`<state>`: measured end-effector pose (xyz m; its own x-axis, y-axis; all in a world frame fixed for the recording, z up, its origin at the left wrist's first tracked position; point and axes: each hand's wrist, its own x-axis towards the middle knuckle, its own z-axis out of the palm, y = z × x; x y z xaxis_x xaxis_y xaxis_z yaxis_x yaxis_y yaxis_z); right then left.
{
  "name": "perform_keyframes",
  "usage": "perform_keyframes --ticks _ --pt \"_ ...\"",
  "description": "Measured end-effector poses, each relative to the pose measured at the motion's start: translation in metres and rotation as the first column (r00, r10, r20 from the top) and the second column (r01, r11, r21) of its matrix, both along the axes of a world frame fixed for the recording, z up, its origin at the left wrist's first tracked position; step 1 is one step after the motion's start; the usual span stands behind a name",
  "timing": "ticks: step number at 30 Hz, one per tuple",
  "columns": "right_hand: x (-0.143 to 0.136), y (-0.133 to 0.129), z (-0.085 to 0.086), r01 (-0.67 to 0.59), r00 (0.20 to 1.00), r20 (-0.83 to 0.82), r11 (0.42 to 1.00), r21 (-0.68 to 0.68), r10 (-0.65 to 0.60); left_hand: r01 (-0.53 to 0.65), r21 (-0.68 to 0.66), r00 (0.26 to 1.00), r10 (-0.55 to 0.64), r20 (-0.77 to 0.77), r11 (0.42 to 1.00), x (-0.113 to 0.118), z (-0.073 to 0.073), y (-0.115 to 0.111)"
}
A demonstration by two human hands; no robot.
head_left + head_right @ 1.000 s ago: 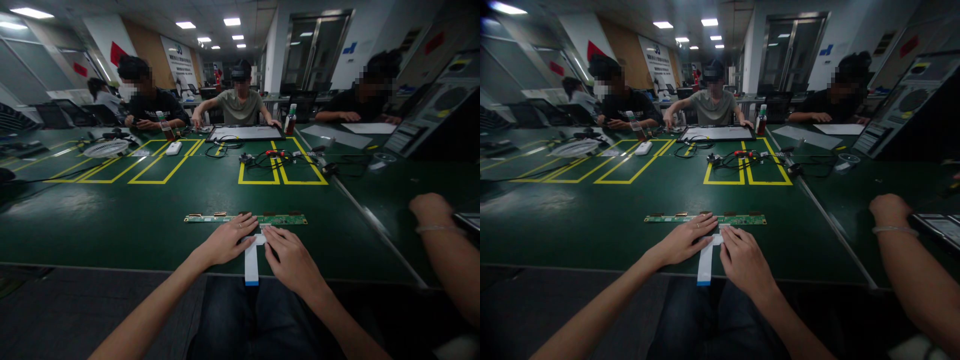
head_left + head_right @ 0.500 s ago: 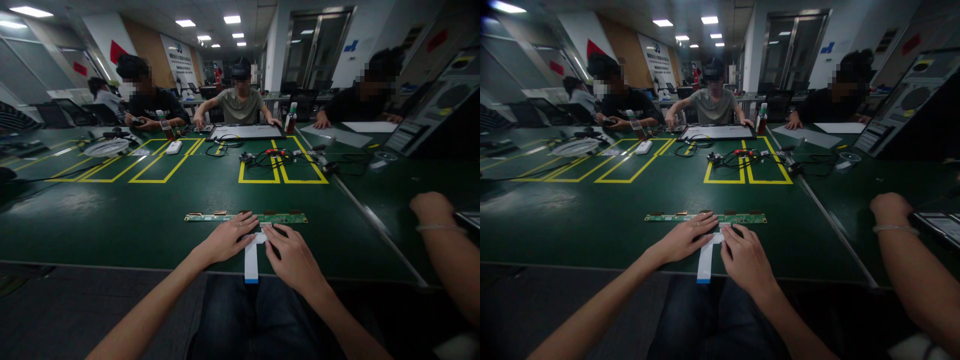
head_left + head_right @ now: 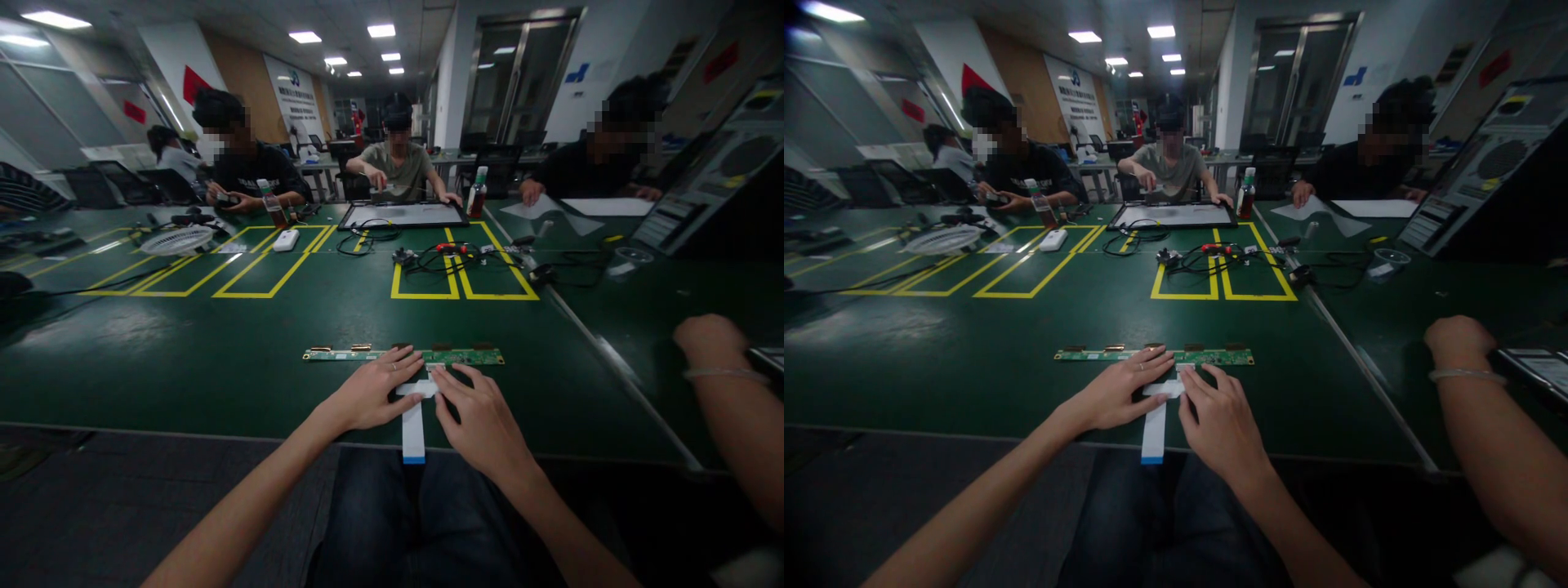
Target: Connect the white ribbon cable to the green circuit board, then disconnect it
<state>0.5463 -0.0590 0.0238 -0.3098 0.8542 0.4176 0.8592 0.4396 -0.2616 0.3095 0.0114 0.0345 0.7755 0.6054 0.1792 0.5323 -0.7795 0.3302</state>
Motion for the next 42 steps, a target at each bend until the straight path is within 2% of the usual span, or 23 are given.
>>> perform_keyframes --ticks 16,26,32,42 --pt "0.000 0.000 0.002 0.009 1.000 0.014 1.000 -0.022 -0.009 -0.020 -0.026 1.000 0.020 0.002 0.999 0.002 0.002 0.001" --pt "0.000 0.001 0.000 0.008 1.000 0.009 1.000 0.003 -0.008 -0.057 -0.030 0.998 0.058 0.034 0.998 0.001 -0.004 -0.001" --pt "0.000 0.000 0.000 0.018 1.000 0.023 1.000 -0.012 -0.017 0.087 0.024 0.996 -0.086 -0.034 0.996 -0.002 0.005 -0.004" --pt "-0.001 0.000 0.002 0.020 1.000 0.024 1.000 -0.020 -0.020 0.092 0.049 0.995 -0.089 -0.051 0.995 -0.001 0.006 -0.004"
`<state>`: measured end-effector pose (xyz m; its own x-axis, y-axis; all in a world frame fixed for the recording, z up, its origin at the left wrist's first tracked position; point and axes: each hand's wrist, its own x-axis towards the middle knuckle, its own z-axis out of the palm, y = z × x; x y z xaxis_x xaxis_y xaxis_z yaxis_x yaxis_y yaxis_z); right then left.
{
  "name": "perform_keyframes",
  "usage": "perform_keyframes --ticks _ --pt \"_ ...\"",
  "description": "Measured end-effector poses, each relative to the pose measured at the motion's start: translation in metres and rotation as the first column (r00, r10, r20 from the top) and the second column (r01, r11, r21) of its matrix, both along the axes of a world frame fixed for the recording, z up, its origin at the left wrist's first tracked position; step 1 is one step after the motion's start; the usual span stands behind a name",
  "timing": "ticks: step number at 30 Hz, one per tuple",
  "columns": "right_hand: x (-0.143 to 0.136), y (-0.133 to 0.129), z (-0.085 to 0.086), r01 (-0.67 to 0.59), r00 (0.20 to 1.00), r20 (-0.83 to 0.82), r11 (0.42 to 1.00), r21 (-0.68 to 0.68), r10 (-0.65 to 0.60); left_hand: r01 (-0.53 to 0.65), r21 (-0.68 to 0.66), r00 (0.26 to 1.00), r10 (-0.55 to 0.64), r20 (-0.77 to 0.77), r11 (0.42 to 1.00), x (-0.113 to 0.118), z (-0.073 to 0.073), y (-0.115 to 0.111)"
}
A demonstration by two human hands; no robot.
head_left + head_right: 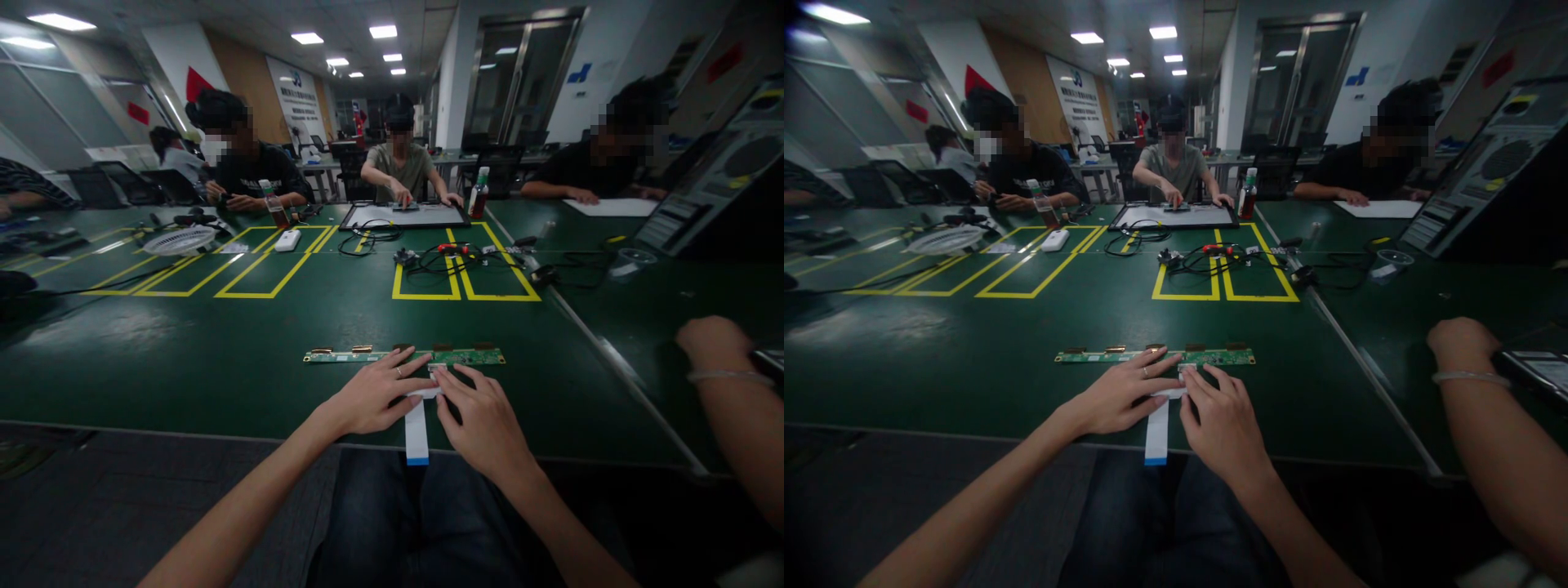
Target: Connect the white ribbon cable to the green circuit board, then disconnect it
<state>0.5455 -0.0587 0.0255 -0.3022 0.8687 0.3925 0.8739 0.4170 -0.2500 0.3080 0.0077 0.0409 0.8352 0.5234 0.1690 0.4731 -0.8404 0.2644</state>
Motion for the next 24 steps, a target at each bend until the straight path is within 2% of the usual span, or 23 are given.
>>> perform_keyframes --ticks 24 --pt "0.0017 -0.0011 -0.0025 -0.003 0.999 -0.040 1.000 0.026 0.004 0.005 0.051 0.999 -0.003 -0.034 0.999 0.0008 -0.0002 0.0005"
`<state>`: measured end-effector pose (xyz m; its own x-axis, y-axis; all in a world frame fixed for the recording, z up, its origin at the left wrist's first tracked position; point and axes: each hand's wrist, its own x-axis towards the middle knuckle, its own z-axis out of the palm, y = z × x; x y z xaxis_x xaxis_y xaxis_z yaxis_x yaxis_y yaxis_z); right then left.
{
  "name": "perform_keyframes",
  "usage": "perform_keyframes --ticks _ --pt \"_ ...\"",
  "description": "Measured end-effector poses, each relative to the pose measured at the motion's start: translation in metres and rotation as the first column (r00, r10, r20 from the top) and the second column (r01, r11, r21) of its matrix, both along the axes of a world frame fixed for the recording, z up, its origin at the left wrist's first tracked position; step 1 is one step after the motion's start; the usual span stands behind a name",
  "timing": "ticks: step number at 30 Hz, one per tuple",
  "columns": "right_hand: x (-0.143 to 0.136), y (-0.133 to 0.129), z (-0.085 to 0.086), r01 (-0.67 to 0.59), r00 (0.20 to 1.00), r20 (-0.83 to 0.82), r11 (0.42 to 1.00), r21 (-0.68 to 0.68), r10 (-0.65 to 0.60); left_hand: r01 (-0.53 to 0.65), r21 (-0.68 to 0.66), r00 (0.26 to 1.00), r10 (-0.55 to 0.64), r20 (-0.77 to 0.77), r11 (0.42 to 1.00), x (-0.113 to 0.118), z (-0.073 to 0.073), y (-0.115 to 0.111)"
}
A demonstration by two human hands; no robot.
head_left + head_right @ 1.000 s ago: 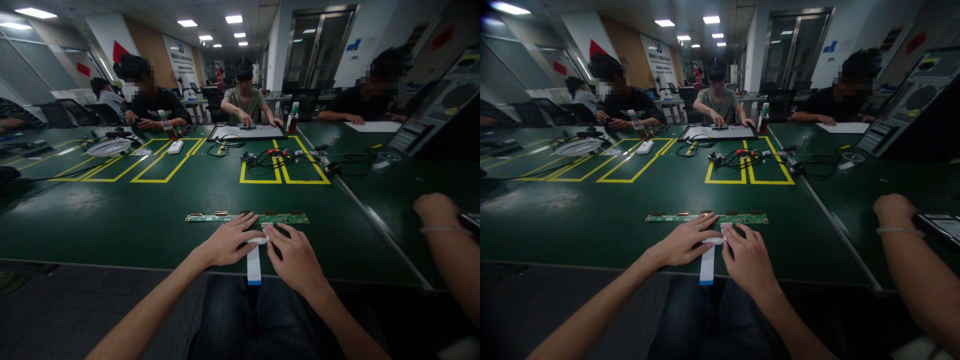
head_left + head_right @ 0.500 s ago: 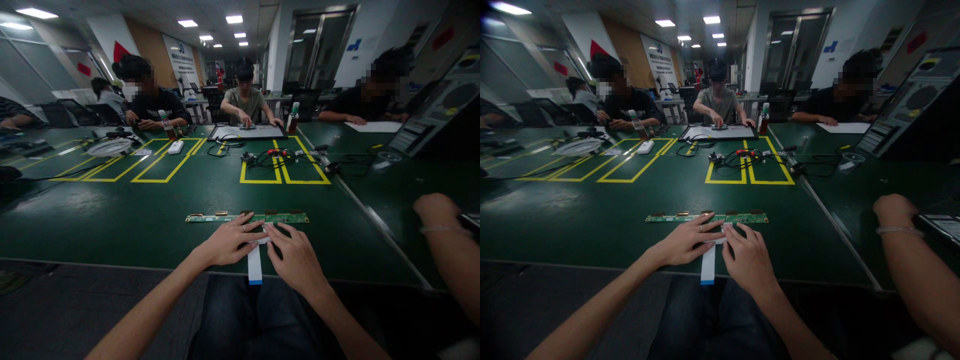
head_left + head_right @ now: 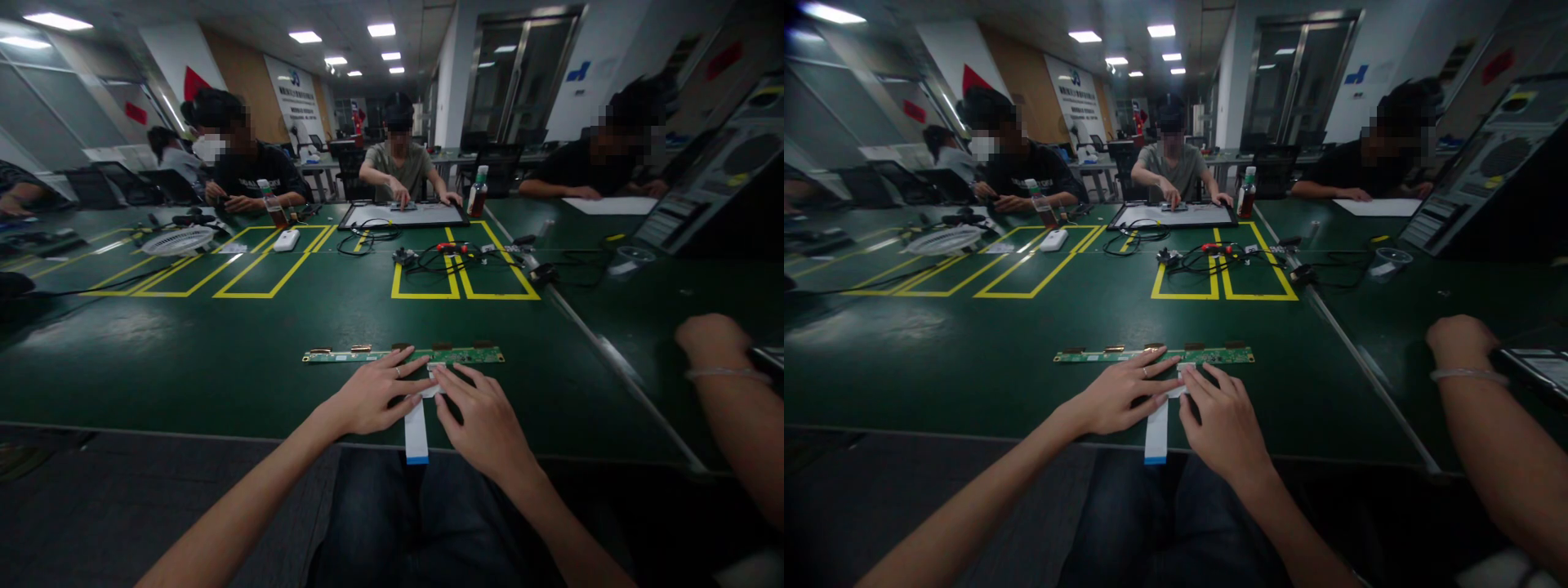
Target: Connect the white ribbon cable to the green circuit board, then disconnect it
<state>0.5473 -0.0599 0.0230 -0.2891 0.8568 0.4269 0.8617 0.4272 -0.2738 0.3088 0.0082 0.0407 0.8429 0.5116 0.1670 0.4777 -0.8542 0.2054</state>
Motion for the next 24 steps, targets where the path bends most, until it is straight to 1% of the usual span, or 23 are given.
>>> perform_keyframes --ticks 6,10,13,15,16,18,21,24 --pt "0.008 -0.004 -0.005 0.067 0.992 -0.112 0.991 0.116 -0.054 -0.028 0.005 0.999 0.028 -0.037 1.000 0.000 0.000 0.000" --pt "0.011 -0.005 -0.008 0.118 0.985 -0.145 0.979 0.166 -0.094 -0.128 0.017 0.990 0.129 -0.050 0.992 -0.008 -0.003 0.002" --pt "0.012 -0.005 -0.008 0.143 0.980 -0.160 0.975 0.172 -0.116 -0.242 0.023 0.968 0.243 -0.067 0.970 -0.027 -0.006 0.008" --pt "0.011 -0.005 -0.008 0.147 0.979 -0.166 0.976 0.161 -0.120 -0.352 0.012 0.932 0.352 -0.087 0.936 -0.049 -0.008 0.015" --pt "0.011 -0.005 -0.008 0.147 0.979 -0.167 0.977 0.154 -0.120 -0.416 0.006 0.905 0.414 -0.099 0.909 -0.062 -0.009 0.019" --pt "0.010 -0.005 -0.007 0.145 0.979 -0.165 0.980 0.139 -0.121 -0.545 -0.001 0.831 0.540 -0.133 0.839 -0.095 -0.011 0.027" --pt "0.009 -0.006 -0.005 0.145 0.979 -0.159 0.982 0.124 -0.125 -0.717 0.010 0.683 0.705 -0.190 0.697 -0.154 -0.012 0.035" --pt "0.009 -0.006 -0.004 0.151 0.979 -0.153 0.981 0.125 -0.131 -0.844 0.017 0.518 0.822 -0.238 0.537 -0.220 -0.012 0.034"
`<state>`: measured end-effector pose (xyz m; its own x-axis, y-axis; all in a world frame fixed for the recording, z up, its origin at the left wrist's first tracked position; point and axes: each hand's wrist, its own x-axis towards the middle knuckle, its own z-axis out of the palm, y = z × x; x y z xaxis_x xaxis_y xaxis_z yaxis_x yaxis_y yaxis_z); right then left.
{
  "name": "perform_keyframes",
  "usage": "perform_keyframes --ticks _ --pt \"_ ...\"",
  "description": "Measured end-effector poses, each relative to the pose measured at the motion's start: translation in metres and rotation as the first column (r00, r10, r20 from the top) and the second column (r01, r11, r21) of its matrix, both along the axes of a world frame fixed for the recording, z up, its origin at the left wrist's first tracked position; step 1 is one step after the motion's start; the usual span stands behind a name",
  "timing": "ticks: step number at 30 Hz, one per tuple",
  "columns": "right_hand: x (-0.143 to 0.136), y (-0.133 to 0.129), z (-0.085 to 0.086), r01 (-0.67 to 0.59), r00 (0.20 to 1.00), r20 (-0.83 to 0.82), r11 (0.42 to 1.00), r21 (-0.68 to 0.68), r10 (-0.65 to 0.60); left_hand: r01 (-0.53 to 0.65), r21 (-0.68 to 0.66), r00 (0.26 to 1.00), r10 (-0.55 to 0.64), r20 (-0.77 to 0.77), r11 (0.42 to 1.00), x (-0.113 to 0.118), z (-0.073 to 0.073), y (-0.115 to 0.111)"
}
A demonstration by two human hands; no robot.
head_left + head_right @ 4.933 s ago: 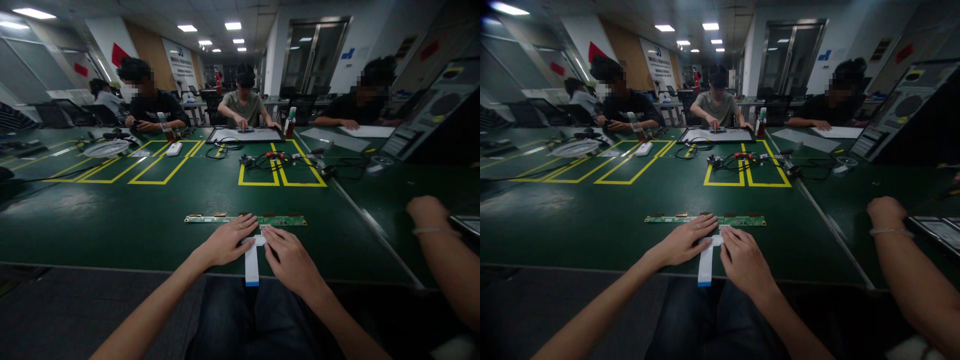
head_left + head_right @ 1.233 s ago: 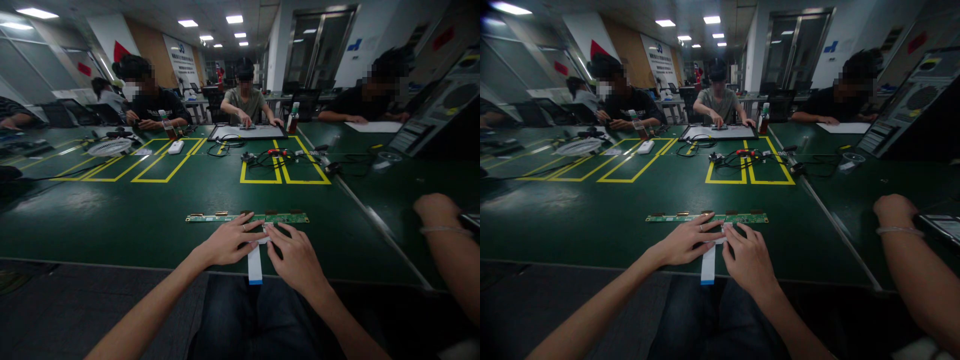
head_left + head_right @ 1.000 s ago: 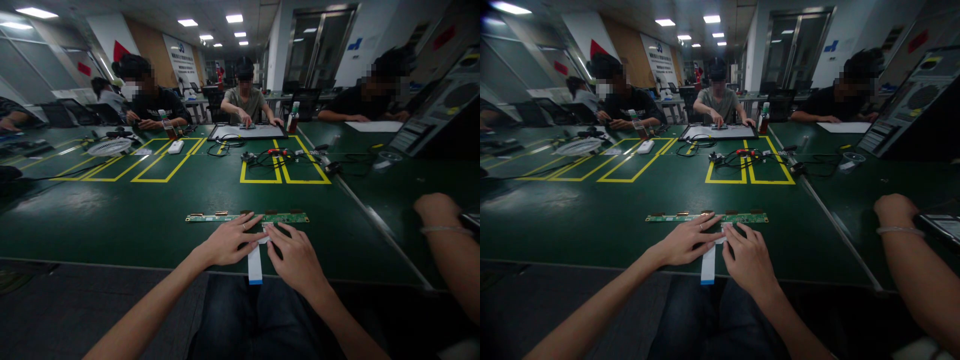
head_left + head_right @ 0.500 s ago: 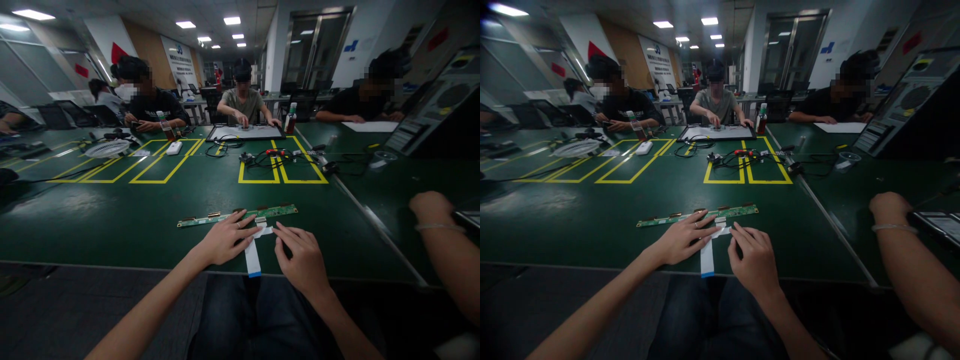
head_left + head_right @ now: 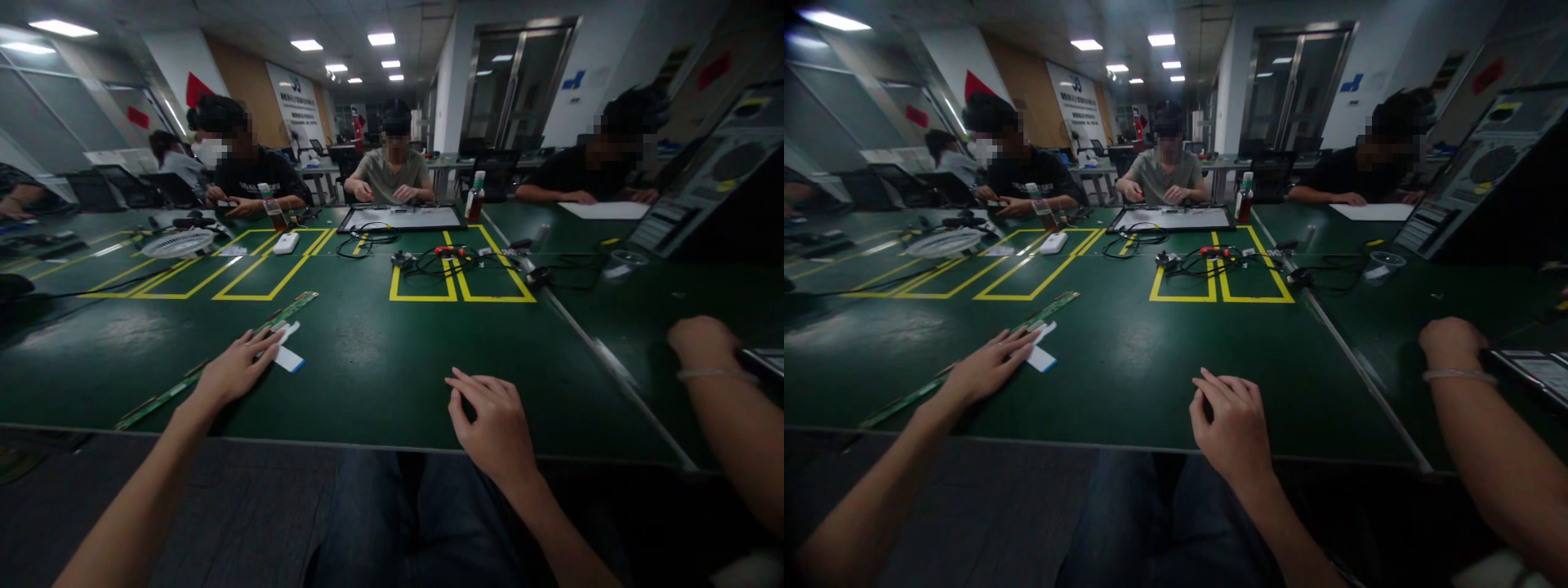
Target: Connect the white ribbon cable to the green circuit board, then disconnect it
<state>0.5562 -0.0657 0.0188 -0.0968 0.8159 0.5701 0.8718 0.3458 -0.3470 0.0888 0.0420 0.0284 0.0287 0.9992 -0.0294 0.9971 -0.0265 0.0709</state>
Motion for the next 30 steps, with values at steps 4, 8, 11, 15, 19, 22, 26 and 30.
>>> perform_keyframes --ticks 4,8,11,15,19,22,26,30 --pt "-0.001 0.001 0.000 0.001 1.000 0.008 1.000 0.007 -0.001 -0.213 -0.015 0.977 0.213 -0.019 0.977 -0.080 -0.002 -0.011" --pt "-0.002 0.001 0.001 0.001 1.000 0.015 1.000 -0.012 0.000 -0.363 0.005 0.930 0.363 -0.051 0.932 -0.126 -0.004 -0.019" --pt "-0.002 0.001 0.001 0.004 1.000 0.017 1.000 -0.020 -0.004 -0.404 0.051 0.911 0.407 -0.068 0.913 -0.132 -0.006 -0.021" --pt "-0.001 0.001 0.000 0.003 0.999 0.032 1.000 -0.016 -0.003 -0.383 0.132 0.910 0.398 -0.117 0.914 -0.120 -0.007 -0.024" --pt "-0.001 0.002 -0.001 -0.002 0.999 0.037 1.000 -0.014 0.002 -0.303 0.274 0.938 0.336 -0.082 0.913 -0.111 -0.008 -0.030" --pt "-0.002 0.002 0.000 -0.005 0.999 0.042 1.000 -0.010 0.005 -0.320 0.245 0.942 0.334 -0.018 0.915 -0.114 -0.011 -0.030" --pt "-0.003 0.002 0.001 -0.007 0.999 0.039 1.000 -0.006 0.008 -0.433 0.083 0.901 0.433 0.023 0.897 -0.130 -0.017 -0.023" --pt "-0.003 0.002 0.001 -0.005 0.999 0.038 1.000 -0.024 0.006 -0.419 0.084 0.907 0.421 -0.011 0.904 -0.140 -0.022 -0.017"
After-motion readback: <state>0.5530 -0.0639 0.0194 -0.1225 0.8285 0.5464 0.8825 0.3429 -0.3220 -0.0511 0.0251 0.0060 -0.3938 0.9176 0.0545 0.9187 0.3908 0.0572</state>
